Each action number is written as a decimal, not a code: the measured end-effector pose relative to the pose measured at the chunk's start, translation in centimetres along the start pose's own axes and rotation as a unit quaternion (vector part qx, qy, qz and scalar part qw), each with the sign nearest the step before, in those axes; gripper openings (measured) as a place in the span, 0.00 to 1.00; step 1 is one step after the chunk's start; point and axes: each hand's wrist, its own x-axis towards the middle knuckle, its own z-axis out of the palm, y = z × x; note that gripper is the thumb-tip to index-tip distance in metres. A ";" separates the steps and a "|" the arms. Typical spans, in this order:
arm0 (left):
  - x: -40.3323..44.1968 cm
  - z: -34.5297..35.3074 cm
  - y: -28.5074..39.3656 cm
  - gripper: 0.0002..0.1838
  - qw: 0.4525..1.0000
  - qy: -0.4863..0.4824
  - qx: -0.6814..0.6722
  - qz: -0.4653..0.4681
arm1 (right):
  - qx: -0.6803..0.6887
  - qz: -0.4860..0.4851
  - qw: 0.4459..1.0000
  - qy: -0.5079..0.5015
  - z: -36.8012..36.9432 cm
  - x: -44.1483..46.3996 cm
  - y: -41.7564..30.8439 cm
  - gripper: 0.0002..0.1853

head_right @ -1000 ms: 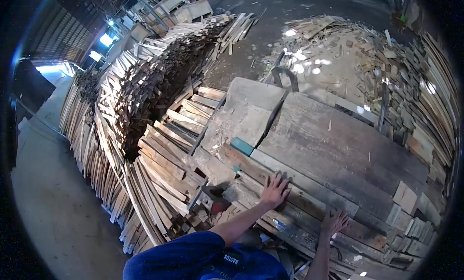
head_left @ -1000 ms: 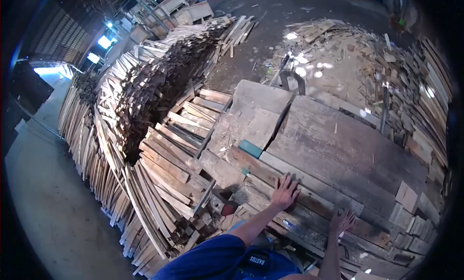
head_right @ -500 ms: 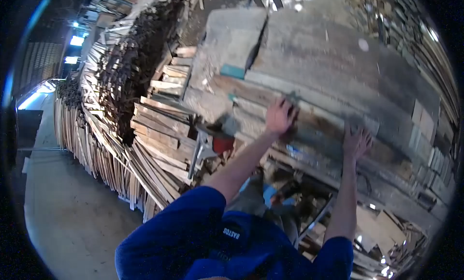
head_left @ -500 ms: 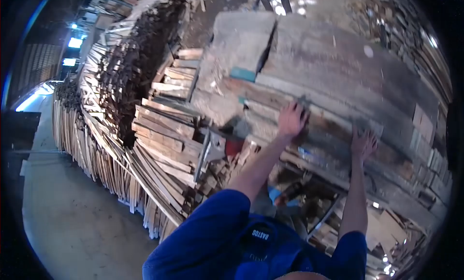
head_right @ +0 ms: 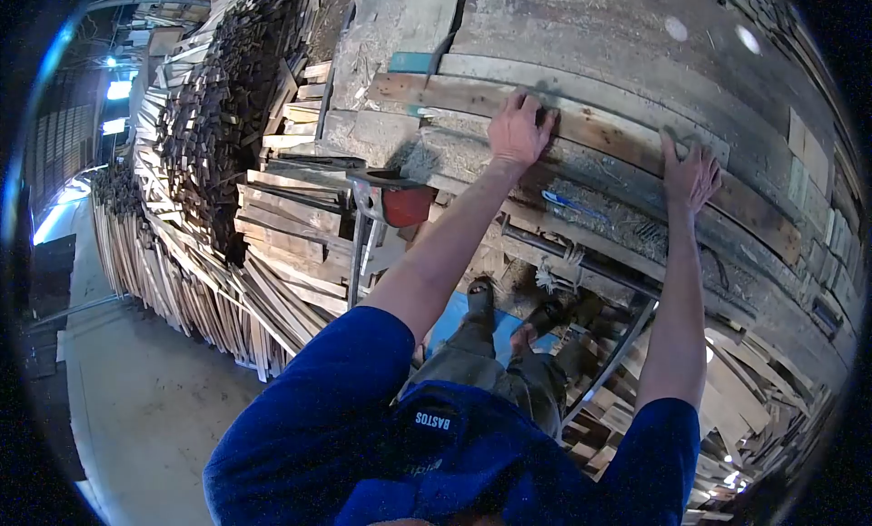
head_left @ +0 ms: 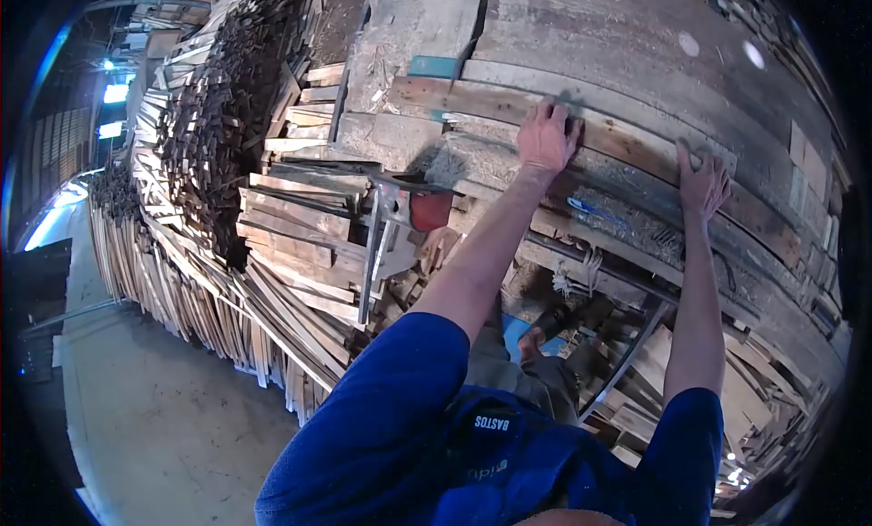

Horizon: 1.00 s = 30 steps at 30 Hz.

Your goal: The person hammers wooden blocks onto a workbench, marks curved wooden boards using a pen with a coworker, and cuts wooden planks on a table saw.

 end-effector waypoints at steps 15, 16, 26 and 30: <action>-0.8 0.0 -0.3 0.24 0.999 -0.020 0.007 -0.025 | -0.014 0.009 0.999 0.051 1.5 -0.4 0.0 0.36; -0.6 -0.1 0.0 0.24 0.999 -0.023 0.008 -0.021 | -0.022 0.005 0.997 0.067 1.5 -0.2 0.2 0.37; 0.3 -0.1 0.2 0.26 1.000 -0.013 -0.022 -0.008 | -0.024 -0.008 0.998 0.049 0.2 0.5 0.1 0.35; 1.0 0.2 0.5 0.29 1.000 -0.002 0.016 -0.001 | -0.029 -0.003 1.000 0.000 -0.7 1.6 -0.2 0.37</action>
